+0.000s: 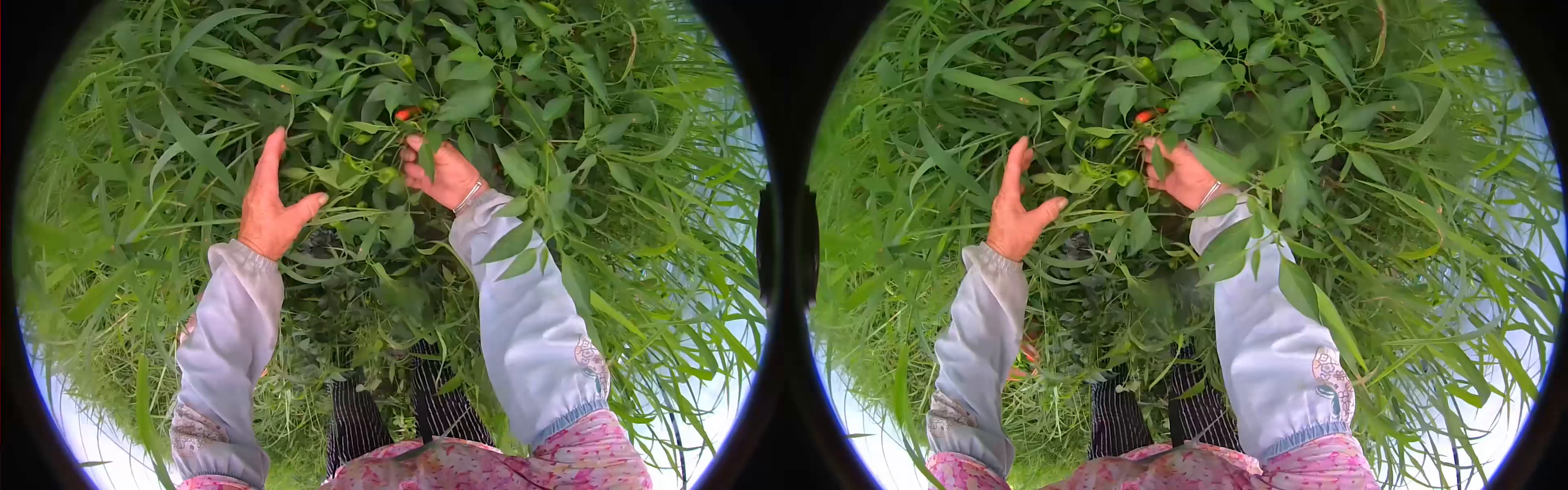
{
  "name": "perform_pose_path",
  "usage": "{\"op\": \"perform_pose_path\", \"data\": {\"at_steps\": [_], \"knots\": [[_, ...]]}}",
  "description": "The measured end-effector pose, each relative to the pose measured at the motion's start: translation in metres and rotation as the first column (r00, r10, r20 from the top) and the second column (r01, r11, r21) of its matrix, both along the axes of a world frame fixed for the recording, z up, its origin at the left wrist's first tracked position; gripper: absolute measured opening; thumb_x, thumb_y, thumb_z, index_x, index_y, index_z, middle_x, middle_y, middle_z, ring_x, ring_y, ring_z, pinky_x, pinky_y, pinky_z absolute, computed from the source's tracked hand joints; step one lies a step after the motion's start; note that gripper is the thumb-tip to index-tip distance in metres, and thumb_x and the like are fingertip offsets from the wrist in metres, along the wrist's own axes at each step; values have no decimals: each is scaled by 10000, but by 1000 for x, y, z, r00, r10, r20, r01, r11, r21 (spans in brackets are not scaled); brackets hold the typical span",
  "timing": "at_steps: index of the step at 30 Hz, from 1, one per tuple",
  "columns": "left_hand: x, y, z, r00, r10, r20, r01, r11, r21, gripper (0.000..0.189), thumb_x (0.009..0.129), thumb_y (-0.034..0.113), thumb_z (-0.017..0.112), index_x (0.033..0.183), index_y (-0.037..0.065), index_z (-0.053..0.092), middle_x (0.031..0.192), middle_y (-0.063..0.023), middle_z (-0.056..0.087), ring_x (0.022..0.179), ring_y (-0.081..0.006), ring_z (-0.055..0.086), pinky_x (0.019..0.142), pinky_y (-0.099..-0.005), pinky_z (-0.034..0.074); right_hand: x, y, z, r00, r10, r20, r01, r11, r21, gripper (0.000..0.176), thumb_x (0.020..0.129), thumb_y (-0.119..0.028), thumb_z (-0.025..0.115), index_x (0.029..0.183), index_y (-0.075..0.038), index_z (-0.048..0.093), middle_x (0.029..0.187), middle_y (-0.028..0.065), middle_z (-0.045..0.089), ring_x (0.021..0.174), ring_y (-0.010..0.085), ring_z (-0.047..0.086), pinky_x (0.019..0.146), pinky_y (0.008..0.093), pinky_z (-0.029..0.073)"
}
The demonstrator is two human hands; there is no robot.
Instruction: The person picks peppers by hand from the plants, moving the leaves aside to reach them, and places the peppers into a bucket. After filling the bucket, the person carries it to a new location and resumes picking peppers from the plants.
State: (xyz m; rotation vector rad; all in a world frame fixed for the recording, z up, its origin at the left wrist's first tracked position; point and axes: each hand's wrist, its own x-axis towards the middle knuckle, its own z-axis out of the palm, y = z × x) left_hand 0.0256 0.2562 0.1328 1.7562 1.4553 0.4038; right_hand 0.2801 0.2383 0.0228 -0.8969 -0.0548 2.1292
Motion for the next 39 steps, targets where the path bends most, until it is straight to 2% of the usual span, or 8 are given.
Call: {"op": "perform_pose_path", "data": {"at_steps": [8,12,15,19,26,32,35,39], "knots": [[-17,-44,-38,961,-21,-277,19,1000,-9,620,682,100,686,1240,69,418,1198,-165,489,1105,-332,465,937,-388,376,50,43,60,971,-220,91,226,971,-70,140,850,-234,551,899,-109,509,799,-21,549,514,55,429,548,285,362],[-7,-40,-48,819,-439,-370,399,898,-183,353,740,125,612,1082,72,545,1070,-125,557,1042,-289,506,911,-396,381,63,60,45,921,-233,-311,255,967,30,186,874,-286,512,920,-106,522,738,-33,515,459,43,387,535,253,333],[10,-35,-46,784,-461,-417,441,885,-150,364,725,94,631,1077,41,560,1072,-134,573,996,-313,531,868,-370,419,50,74,56,921,-367,-131,383,915,130,223,870,-298,517,969,-98,521,673,-40,484,448,44,373,525,244,323],[31,-6,-40,997,9,72,-4,997,-76,188,782,64,554,961,50,608,939,-118,621,877,-293,593,790,-353,460,47,79,56,911,-343,-228,358,933,26,307,857,-303,533,1005,-35,515,645,-44,482,453,46,383,522,231,317],[67,62,-1,776,159,611,-220,975,26,158,801,4,533,938,28,607,784,-51,608,692,-89,562,635,-228,446,43,74,57,930,-295,-218,300,954,-11,248,880,-305,486,932,-64,515,678,-47,494,426,36,367,525,232,325],[136,50,33,967,-127,222,65,962,267,288,767,144,642,1028,28,601,752,-65,628,599,-127,581,561,-273,462,17,63,54,944,-322,-70,320,947,-38,277,900,-317,455,1045,-87,512,872,33,558,769,155,532,697,326,444],[158,52,34,986,151,-70,-141,981,132,423,734,317,673,1002,-2,602,654,-99,606,582,-180,586,563,-298,464,2,61,56,942,-331,57,321,937,137,273,906,-329,445,1023,-91,505,871,36,532,826,194,539,757,360,460],[157,57,28,918,374,128,-365,927,-87,371,761,294,665,943,-25,613,649,-68,605,590,-144,586,539,-297,453,-12,57,49,915,-402,-23,400,915,-58,243,898,-327,456,985,-108,518,834,30,534,776,185,544,723,386,464]]}}
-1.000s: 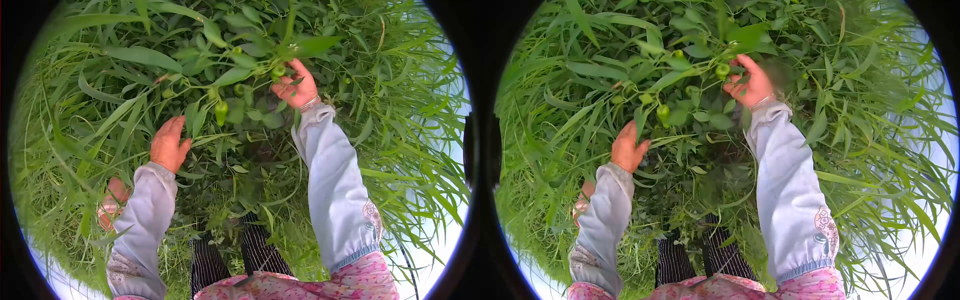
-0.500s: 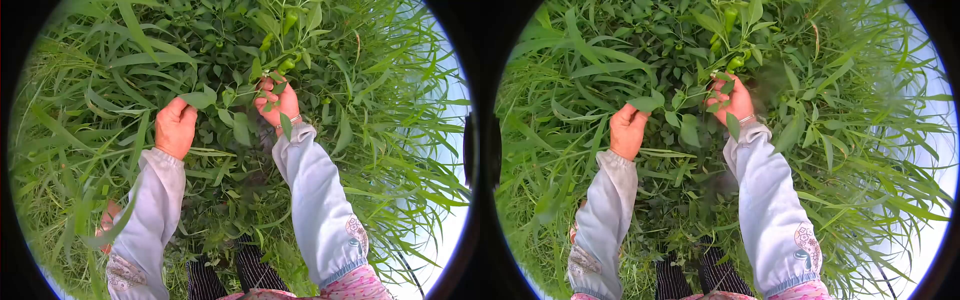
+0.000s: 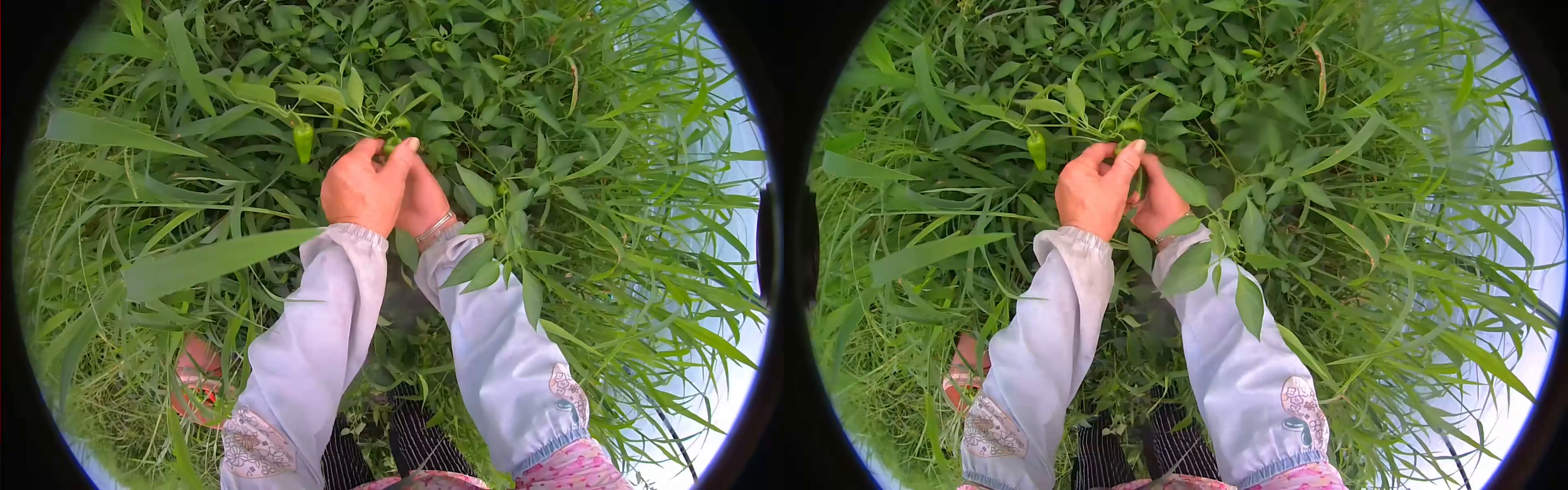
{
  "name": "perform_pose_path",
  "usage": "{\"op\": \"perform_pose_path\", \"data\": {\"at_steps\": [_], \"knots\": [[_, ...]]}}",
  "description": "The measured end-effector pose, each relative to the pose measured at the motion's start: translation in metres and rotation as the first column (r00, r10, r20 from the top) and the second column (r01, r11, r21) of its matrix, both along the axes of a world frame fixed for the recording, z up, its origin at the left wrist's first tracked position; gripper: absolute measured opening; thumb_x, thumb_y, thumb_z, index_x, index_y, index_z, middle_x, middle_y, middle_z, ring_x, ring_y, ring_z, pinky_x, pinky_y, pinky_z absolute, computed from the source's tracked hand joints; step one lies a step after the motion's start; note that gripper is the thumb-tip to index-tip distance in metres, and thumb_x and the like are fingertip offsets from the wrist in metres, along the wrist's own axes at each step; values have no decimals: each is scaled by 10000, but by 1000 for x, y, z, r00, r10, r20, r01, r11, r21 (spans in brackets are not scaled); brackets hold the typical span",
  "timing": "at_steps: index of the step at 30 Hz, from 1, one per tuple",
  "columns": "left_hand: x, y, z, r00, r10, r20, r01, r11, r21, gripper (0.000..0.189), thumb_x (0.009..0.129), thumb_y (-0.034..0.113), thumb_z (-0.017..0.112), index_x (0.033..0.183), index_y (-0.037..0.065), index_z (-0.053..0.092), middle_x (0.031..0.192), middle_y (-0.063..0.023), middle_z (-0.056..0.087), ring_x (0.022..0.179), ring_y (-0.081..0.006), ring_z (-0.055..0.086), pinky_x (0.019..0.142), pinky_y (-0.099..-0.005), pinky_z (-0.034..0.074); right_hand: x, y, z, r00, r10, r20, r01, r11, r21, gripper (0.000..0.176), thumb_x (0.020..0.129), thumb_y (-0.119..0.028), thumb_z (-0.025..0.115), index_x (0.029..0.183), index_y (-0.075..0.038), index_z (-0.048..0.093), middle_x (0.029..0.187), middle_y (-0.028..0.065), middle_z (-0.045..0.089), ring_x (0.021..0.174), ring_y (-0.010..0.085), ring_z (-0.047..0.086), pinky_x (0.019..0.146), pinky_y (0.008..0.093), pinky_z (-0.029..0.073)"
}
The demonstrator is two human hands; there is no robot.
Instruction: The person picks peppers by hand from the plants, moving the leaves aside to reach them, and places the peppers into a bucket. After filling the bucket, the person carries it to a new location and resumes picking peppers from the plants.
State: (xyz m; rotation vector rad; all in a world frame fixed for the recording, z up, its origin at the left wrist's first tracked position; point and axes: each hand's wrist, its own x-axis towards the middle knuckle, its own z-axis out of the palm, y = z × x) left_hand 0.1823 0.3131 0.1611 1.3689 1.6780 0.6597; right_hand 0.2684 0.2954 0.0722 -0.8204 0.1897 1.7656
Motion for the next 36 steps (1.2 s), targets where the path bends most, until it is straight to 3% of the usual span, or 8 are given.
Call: {"op": "perform_pose_path", "data": {"at_steps": [10,13,22,26,29,31,34,36], "knots": [[-61,-38,23,716,-395,576,531,843,-82,141,798,101,602,829,-36,618,827,-83,625,691,-141,600,637,-261,479,16,-11,11,963,48,267,-45,999,-16,263,872,-317,501,980,-86,564,878,62,596,782,187,565,713,327,476],[-68,-46,50,526,-229,819,691,677,-255,123,831,94,547,825,-4,620,661,-11,588,623,-60,538,574,-199,433,47,-17,-27,974,-7,-227,42,988,146,310,889,-303,464,1060,-57,544,968,115,606,892,259,574,777,376,487],[-110,-6,-34,793,183,581,13,949,-316,124,832,69,499,915,8,568,835,-65,605,667,-152,558,626,-261,452,33,-45,-28,845,-90,-526,215,960,181,340,844,-337,497,1013,-48,562,587,-36,474,406,70,386,480,238,350],[-92,-10,-74,590,-31,807,85,996,-24,198,851,77,463,1001,22,580,883,-84,600,792,-170,559,740,-304,463,40,-54,-53,847,97,-523,149,900,409,296,873,-368,474,990,-98,508,751,-27,456,611,99,453,616,278,371],[-80,-45,-115,916,-309,255,257,941,220,117,823,-3,510,924,8,570,920,-58,600,852,-139,563,766,-263,445,34,-59,-56,777,179,-603,153,877,456,260,871,-369,488,891,-110,481,765,-24,429,591,103,424,662,295,367],[-77,-61,-87,696,-301,652,282,950,137,199,823,-14,481,997,12,574,943,-60,594,865,-155,561,779,-276,442,40,-70,-72,780,127,-612,157,908,389,260,869,-371,493,861,-111,478,758,-22,428,552,98,410,642,299,373],[-89,-67,-35,886,-327,328,422,861,-283,221,831,12,467,1027,3,569,949,-87,597,869,-173,566,777,-281,439,45,-74,-70,840,105,-533,138,908,396,258,865,-371,501,851,-114,485,746,-22,427,548,91,415,626,299,380],[-99,-77,-32,853,-434,291,441,896,45,228,833,143,475,1019,37,554,826,-179,604,775,-326,598,699,-379,466,46,-79,-87,884,8,-467,173,923,344,244,878,-339,455,846,-99,486,688,-20,411,538,96,409,563,299,382]]}}
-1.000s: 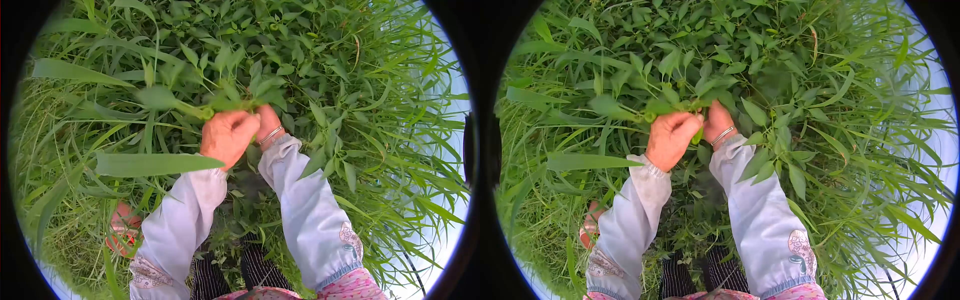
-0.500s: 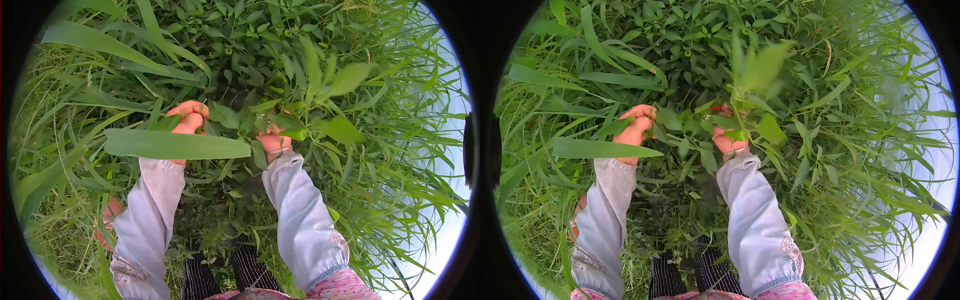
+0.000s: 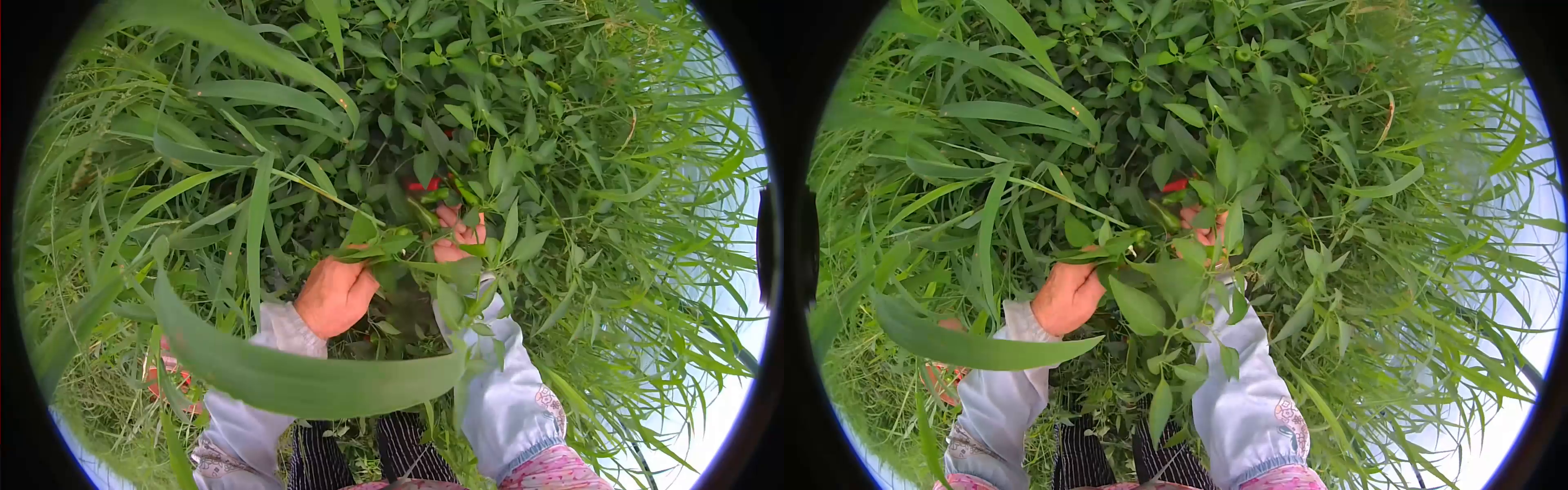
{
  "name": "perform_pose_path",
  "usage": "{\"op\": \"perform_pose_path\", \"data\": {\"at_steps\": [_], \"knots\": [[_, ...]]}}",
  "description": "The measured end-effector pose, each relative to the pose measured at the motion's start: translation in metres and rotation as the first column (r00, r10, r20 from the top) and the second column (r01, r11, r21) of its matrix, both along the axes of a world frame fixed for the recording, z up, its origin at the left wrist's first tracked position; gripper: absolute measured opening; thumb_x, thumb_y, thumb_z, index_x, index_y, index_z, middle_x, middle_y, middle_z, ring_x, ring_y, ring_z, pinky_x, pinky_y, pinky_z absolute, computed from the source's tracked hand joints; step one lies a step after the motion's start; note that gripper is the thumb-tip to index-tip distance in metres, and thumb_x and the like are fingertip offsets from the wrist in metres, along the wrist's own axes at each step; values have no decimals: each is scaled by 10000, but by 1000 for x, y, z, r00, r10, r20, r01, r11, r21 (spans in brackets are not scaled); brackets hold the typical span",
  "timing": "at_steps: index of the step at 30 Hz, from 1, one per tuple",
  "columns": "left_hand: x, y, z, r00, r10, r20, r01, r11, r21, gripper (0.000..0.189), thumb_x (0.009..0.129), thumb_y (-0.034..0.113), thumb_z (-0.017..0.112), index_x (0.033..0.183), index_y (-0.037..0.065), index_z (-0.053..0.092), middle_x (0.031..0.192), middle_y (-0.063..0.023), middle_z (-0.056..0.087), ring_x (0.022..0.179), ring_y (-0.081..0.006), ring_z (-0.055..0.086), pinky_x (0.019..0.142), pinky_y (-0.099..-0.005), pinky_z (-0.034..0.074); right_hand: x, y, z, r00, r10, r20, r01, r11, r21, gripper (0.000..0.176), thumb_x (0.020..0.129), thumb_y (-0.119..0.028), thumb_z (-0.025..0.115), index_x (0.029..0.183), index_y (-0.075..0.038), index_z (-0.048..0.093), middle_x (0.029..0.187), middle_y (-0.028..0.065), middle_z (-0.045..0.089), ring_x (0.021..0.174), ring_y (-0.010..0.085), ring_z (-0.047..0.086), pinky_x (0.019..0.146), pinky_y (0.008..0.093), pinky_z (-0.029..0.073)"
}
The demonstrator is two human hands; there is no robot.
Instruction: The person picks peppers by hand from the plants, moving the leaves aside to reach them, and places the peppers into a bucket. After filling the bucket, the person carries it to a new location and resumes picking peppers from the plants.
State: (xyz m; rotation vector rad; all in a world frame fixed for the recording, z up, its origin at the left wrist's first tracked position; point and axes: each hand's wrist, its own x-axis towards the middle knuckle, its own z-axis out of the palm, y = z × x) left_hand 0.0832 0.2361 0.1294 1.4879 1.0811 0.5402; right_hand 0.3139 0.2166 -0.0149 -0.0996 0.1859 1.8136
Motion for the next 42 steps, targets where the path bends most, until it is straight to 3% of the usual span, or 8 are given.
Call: {"op": "perform_pose_path", "data": {"at_steps": [4,8,14,18,23,30,33,42], "knots": [[-14,-12,9,955,-185,-231,251,919,305,180,828,61,501,973,-10,580,758,-161,590,711,-302,574,647,-334,451,-5,3,23,837,15,546,217,908,-357,220,888,-293,397,854,-95,485,652,-18,401,522,90,400,491,290,361],[-3,-42,6,973,-116,-198,122,992,20,124,778,18,526,886,-1,585,741,-149,591,662,-313,588,575,-321,449,3,5,19,999,5,48,-1,997,-77,194,877,-273,398,881,-98,483,660,-18,410,515,83,406,486,272,349],[-6,-62,-3,971,-197,-135,196,980,-24,225,795,130,547,1006,56,572,643,-118,594,603,-308,597,537,-342,459,4,1,11,1000,1,-1,-1,999,37,307,866,-360,379,995,-102,485,828,27,488,611,94,454,614,282,392],[15,-23,61,606,-565,-560,540,809,-233,360,778,258,595,1085,76,542,642,-118,601,609,-318,600,528,-386,466,7,0,-8,990,44,-135,-4,959,285,531,872,-499,334,1202,-113,489,1089,95,582,776,84,477,670,252,422],[16,-14,0,902,154,-404,75,864,498,390,715,168,668,1084,117,551,729,-116,570,607,-288,579,523,-403,454,6,-7,11,983,-69,-172,27,972,-234,228,864,-327,399,830,-120,488,665,-16,444,516,84,445,551,288,373],[52,-5,-34,822,19,-569,294,842,453,281,646,116,678,908,116,577,859,-71,508,626,-294,567,588,-407,467,-4,3,19,996,-54,69,57,998,-41,209,886,-287,403,800,-123,500,663,-8,496,507,82,443,511,270,380],[58,-17,-3,860,-9,-511,179,942,284,171,664,148,661,797,86,574,756,-97,527,594,-315,562,561,-412,459,6,-5,6,772,116,625,-31,989,-145,166,879,-245,443,812,-119,527,691,-9,523,526,91,458,510,268,401],[48,-19,31,884,-142,-446,103,989,-110,193,720,210,572,889,129,616,621,-148,545,537,-318,542,493,-365,442,-17,-2,-11,872,85,483,-88,996,-16,324,835,-300,549,1041,-51,531,883,33,570,750,159,560,627,306,468]]}}
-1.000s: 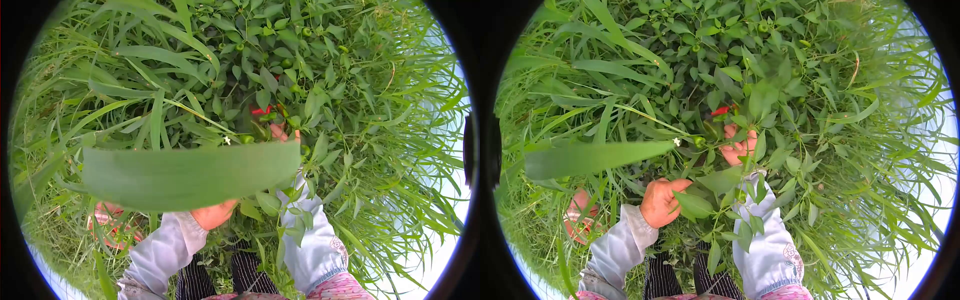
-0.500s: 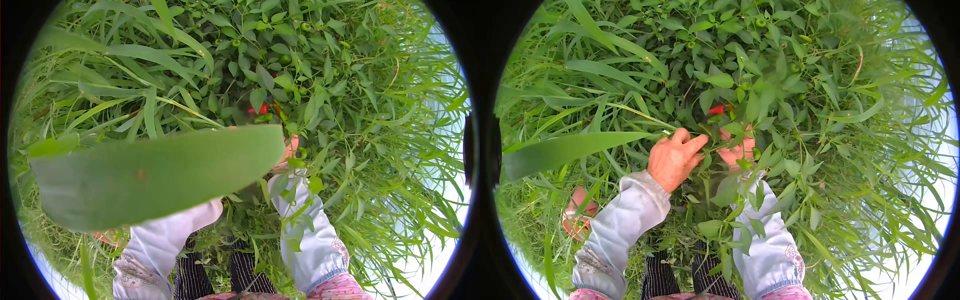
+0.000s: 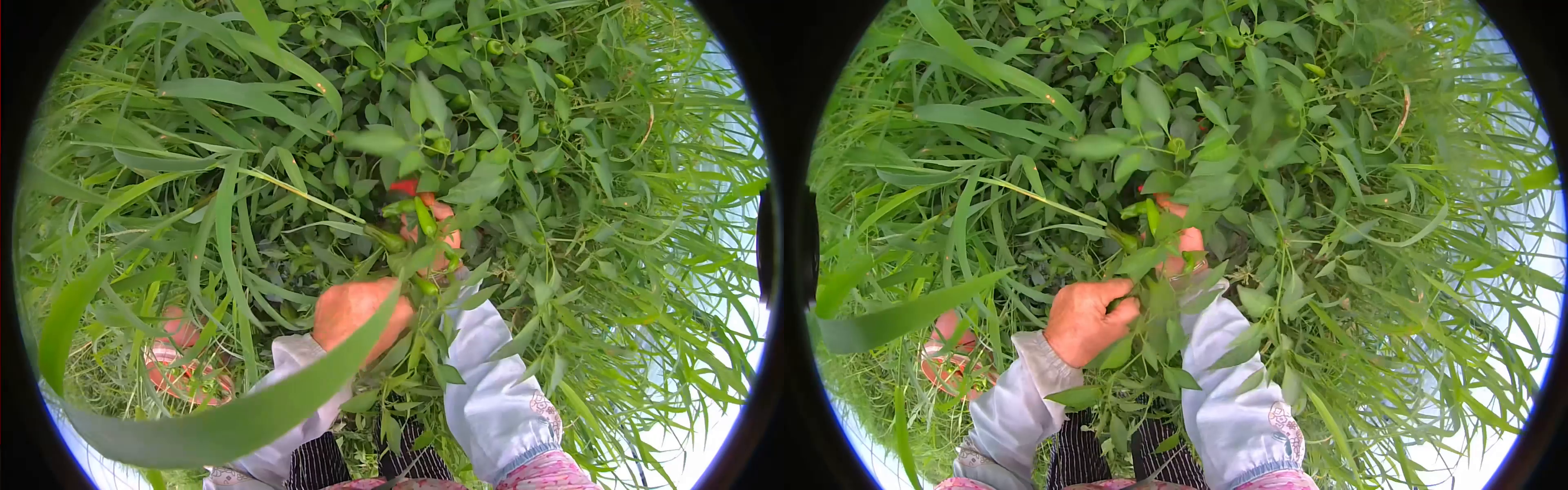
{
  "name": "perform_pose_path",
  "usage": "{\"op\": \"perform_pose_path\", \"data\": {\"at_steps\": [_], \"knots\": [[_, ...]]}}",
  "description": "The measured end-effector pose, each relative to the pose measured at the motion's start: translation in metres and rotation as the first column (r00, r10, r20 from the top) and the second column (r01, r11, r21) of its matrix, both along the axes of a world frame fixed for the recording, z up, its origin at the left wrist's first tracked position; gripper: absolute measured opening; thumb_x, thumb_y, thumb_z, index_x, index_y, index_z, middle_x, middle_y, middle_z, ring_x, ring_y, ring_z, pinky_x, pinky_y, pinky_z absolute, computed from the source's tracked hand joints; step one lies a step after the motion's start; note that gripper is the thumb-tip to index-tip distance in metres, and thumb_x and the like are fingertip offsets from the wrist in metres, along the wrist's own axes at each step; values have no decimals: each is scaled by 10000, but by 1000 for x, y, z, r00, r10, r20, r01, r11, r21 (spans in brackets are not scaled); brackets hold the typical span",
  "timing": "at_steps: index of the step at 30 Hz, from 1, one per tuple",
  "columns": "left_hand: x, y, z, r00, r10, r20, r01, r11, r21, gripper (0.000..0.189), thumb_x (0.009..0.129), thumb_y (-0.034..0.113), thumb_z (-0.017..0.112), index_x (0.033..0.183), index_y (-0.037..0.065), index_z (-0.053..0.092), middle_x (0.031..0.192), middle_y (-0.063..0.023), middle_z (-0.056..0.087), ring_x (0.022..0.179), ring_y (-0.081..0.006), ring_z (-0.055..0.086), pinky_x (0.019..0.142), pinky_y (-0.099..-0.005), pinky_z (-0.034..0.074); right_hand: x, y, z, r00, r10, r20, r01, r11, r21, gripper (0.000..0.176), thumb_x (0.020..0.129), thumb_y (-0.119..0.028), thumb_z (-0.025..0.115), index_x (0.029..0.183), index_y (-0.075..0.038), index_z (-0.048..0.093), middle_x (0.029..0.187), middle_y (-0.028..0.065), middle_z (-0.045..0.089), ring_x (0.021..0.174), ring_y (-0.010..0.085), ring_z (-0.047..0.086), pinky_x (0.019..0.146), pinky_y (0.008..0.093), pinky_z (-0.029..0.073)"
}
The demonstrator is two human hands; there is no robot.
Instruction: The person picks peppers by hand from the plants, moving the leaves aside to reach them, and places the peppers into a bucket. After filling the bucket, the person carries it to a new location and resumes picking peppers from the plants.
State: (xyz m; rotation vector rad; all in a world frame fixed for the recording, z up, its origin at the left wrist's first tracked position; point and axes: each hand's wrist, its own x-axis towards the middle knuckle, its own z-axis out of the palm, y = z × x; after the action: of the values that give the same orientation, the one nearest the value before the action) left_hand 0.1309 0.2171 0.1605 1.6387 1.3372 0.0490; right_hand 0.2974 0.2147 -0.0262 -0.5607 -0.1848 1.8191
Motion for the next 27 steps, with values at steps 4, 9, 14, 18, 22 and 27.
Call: {"op": "perform_pose_path", "data": {"at_steps": [4,9,14,18,22,27], "knots": [[-20,-5,9,957,-130,259,159,983,-95,431,724,182,567,1153,172,522,710,-119,593,597,-316,581,547,-377,469,17,0,-26,838,212,-503,-138,974,181,402,849,-343,501,1129,-55,493,1043,111,546,884,250,548,759,432,454],[-48,5,-13,932,320,169,-309,947,-87,317,733,199,551,1022,69,542,529,-89,519,441,-206,504,457,-326,421,24,-8,-5,723,126,-679,-214,976,-47,490,866,-384,442,1197,-22,452,1133,188,506,976,356,536,842,589,420],[-4,56,-27,889,320,328,-309,947,-87,174,696,148,566,828,43,609,601,-90,554,521,-199,515,534,-298,421,13,-5,20,926,-21,-376,-48,984,-173,365,837,-271,511,1104,-22,517,1019,161,566,794,299,595,710,486,505],[28,69,-73,986,28,166,-54,987,153,249,702,176,586,929,81,623,874,-164,595,786,-353,577,689,-418,459,8,-1,33,992,-52,-111,25,971,-236,325,847,-296,524,1020,-23,554,937,115,605,786,227,600,700,365,508],[22,78,-76,968,-253,4,251,962,111,268,696,177,607,937,61,604,917,-174,571,842,-337,566,731,-431,450,18,-11,16,943,18,334,-24,1000,13,318,841,-184,565,1108,-20,506,1007,90,585,893,180,570,778,326,477],[10,65,-37,946,-291,140,292,956,16,231,690,169,627,881,38,619,871,-145,567,809,-320,564,712,-400,452,12,-16,17,940,-73,332,29,990,136,313,826,-79,579,1121,-12,499,1022,90,577,860,144,556,741,296,468]]}}
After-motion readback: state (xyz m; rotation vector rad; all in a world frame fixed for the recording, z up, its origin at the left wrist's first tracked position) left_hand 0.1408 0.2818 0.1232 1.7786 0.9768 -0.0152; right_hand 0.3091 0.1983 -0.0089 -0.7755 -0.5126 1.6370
